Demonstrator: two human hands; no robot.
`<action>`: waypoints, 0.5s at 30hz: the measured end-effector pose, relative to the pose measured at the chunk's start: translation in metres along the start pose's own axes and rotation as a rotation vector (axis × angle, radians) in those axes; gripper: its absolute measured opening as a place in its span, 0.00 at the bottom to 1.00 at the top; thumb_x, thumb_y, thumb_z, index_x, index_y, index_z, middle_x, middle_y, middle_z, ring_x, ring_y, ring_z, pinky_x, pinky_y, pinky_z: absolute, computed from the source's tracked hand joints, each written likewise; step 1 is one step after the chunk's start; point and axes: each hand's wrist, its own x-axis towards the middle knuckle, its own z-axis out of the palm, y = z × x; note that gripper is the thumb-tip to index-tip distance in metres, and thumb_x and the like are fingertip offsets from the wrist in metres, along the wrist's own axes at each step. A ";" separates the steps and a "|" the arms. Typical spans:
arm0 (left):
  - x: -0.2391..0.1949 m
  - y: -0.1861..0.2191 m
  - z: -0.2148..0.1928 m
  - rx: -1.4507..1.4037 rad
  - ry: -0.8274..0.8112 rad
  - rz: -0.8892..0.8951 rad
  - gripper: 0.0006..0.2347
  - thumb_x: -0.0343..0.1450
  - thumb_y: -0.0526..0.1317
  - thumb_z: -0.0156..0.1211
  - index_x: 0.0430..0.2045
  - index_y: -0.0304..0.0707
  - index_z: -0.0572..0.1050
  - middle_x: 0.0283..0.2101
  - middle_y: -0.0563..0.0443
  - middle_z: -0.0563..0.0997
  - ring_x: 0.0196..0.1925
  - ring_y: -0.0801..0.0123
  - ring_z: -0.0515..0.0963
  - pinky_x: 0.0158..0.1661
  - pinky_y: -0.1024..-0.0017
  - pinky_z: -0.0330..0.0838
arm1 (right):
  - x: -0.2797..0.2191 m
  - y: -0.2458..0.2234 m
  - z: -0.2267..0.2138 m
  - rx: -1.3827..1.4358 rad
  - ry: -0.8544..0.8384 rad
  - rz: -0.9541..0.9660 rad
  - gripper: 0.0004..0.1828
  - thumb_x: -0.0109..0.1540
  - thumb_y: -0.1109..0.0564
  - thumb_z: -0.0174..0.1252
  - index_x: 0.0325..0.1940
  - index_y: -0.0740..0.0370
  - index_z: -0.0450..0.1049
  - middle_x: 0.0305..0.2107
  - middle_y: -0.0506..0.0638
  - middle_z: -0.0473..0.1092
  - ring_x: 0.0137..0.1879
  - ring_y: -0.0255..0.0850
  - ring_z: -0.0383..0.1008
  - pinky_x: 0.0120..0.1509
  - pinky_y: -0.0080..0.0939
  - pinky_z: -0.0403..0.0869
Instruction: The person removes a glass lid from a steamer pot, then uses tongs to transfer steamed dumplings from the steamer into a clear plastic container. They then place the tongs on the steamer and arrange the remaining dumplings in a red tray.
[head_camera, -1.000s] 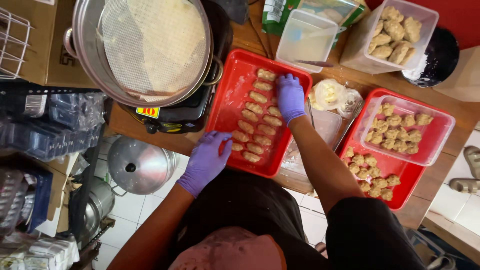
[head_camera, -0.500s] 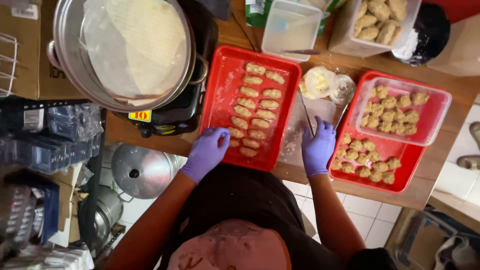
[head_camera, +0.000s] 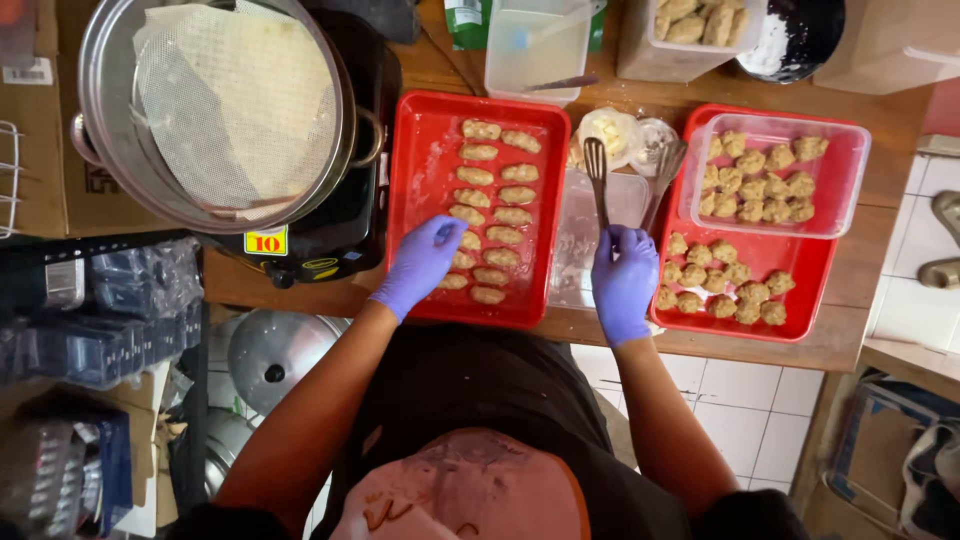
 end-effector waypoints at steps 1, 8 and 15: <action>-0.003 0.020 -0.001 0.000 -0.004 0.005 0.11 0.71 0.46 0.57 0.40 0.42 0.79 0.41 0.41 0.82 0.48 0.52 0.81 0.49 0.59 0.74 | 0.002 -0.011 -0.010 -0.004 0.004 0.003 0.03 0.60 0.60 0.62 0.34 0.57 0.74 0.24 0.50 0.68 0.31 0.47 0.73 0.35 0.44 0.72; 0.001 0.071 0.009 -0.869 -0.342 -0.061 0.33 0.74 0.53 0.51 0.69 0.36 0.45 0.71 0.25 0.46 0.72 0.32 0.48 0.63 0.37 0.50 | -0.008 -0.099 -0.049 0.706 -0.322 0.329 0.04 0.63 0.57 0.63 0.37 0.59 0.76 0.26 0.48 0.69 0.36 0.41 0.71 0.45 0.43 0.71; -0.008 0.098 -0.035 -1.006 -0.316 -0.223 0.46 0.68 0.59 0.56 0.70 0.42 0.29 0.72 0.25 0.32 0.73 0.29 0.34 0.64 0.31 0.36 | -0.034 -0.141 -0.040 0.935 -0.489 0.475 0.07 0.63 0.55 0.61 0.34 0.58 0.75 0.22 0.41 0.68 0.35 0.29 0.66 0.46 0.34 0.69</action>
